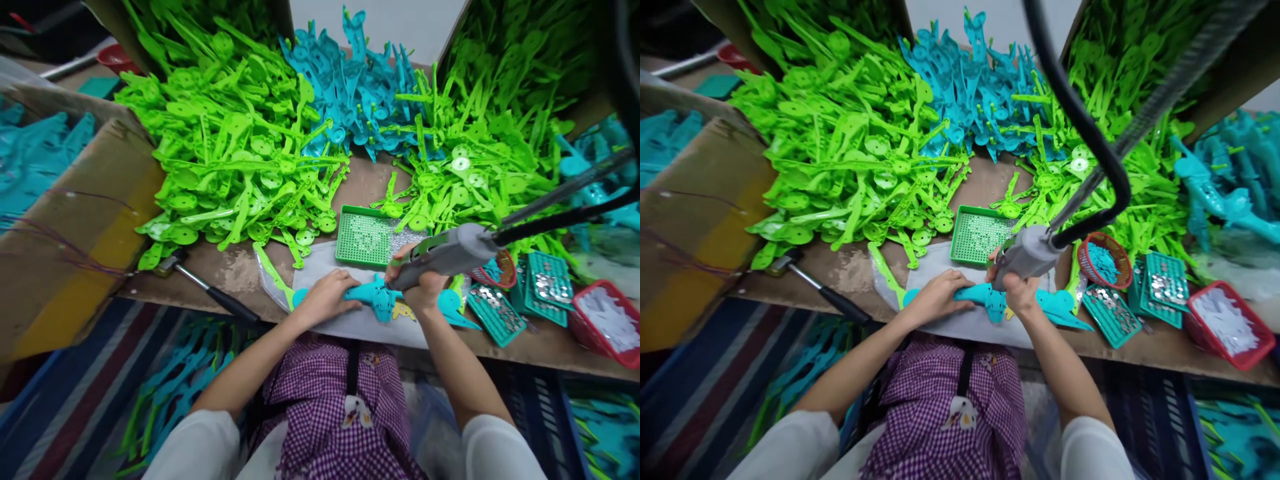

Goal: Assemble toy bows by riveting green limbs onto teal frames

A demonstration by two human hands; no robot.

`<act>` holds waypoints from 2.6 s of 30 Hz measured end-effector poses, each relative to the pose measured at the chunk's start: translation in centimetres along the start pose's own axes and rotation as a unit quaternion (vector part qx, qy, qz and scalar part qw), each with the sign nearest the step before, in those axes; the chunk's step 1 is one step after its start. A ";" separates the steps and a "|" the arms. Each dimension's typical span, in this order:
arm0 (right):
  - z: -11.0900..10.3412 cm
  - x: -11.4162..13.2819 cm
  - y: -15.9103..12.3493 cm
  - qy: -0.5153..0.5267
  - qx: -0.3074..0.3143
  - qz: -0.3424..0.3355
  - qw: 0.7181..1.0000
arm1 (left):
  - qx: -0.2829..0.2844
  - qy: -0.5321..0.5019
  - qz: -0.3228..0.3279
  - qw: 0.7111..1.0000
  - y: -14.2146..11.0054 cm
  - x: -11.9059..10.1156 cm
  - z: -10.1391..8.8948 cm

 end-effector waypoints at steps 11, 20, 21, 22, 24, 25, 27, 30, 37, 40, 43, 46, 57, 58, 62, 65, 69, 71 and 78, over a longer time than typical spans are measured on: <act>0.1 -1.5 0.5 0.038 0.001 -0.011 0.999 | 0.008 0.003 -0.002 1.000 0.1 0.0 0.1; 0.4 -2.3 0.4 0.029 0.029 0.006 0.999 | 0.009 -0.011 0.002 1.000 0.1 0.4 0.5; 0.5 -2.5 0.4 0.027 0.039 0.002 0.999 | 0.012 -0.009 0.003 1.000 0.2 0.4 0.5; 0.6 -2.8 0.3 0.025 0.050 0.000 0.998 | 0.014 -0.006 0.005 1.000 0.2 0.4 0.5; 0.8 -3.5 0.0 0.024 0.070 0.002 0.997 | 0.013 -0.002 0.008 1.000 0.1 0.3 0.5; 0.7 -3.9 -0.3 0.024 0.078 0.005 0.997 | 0.012 -0.002 0.010 1.000 0.1 0.2 0.5; 0.6 -4.4 -0.7 0.024 0.084 0.011 0.996 | 0.011 -0.005 0.010 1.000 0.1 0.2 0.4; 0.3 -4.1 -0.5 0.034 0.078 0.020 0.996 | 0.011 -0.016 0.000 1.000 0.1 0.3 0.4; -0.2 -0.7 5.3 0.020 -0.065 -0.089 0.994 | 0.010 -0.029 -0.003 1.000 0.2 0.2 0.1; 0.4 -2.3 7.2 -0.022 -0.079 -0.093 0.992 | 0.017 -0.022 -0.014 1.000 0.3 0.4 0.2; 0.5 -4.2 7.7 -0.028 -0.081 -0.097 0.992 | 0.021 -0.015 -0.009 1.000 0.3 0.3 0.3; 0.2 -5.1 7.6 -0.007 -0.080 -0.103 0.991 | 0.015 -0.008 -0.007 1.000 0.3 0.3 0.3; 0.6 -5.6 7.5 -0.006 -0.053 -0.102 0.993 | 0.012 -0.007 0.003 1.000 0.2 0.6 0.6; 0.7 -5.6 7.5 -0.013 -0.053 -0.097 0.994 | 0.012 -0.007 0.002 1.000 0.2 0.6 0.6; 0.4 -4.0 7.8 -0.019 -0.073 -0.095 0.993 | 0.017 -0.008 -0.003 1.000 0.3 0.3 0.3; -0.6 -1.0 6.7 0.006 -0.093 -0.110 0.990 | 0.019 -0.020 -0.014 1.000 0.3 0.1 0.0; -1.8 2.5 2.0 0.061 -0.040 -0.092 0.993 | 0.018 -0.031 -0.017 0.999 0.3 0.1 -0.1; -2.3 3.1 -0.9 0.063 -0.013 -0.081 0.995 | 0.019 -0.027 -0.005 0.999 0.3 0.1 0.1; -2.9 0.9 -4.4 0.047 -0.017 -0.033 0.998 | 0.028 -0.016 -0.022 0.999 0.4 0.5 0.4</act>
Point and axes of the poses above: each hand's wrist, its own y-axis towards the middle knuckle, its own z-axis out of the palm, x = y × z, the point moved 7 cm from there along y, towards the middle knuckle, and after that the axes turned 1 degree about -z, right-handed, at the moved point
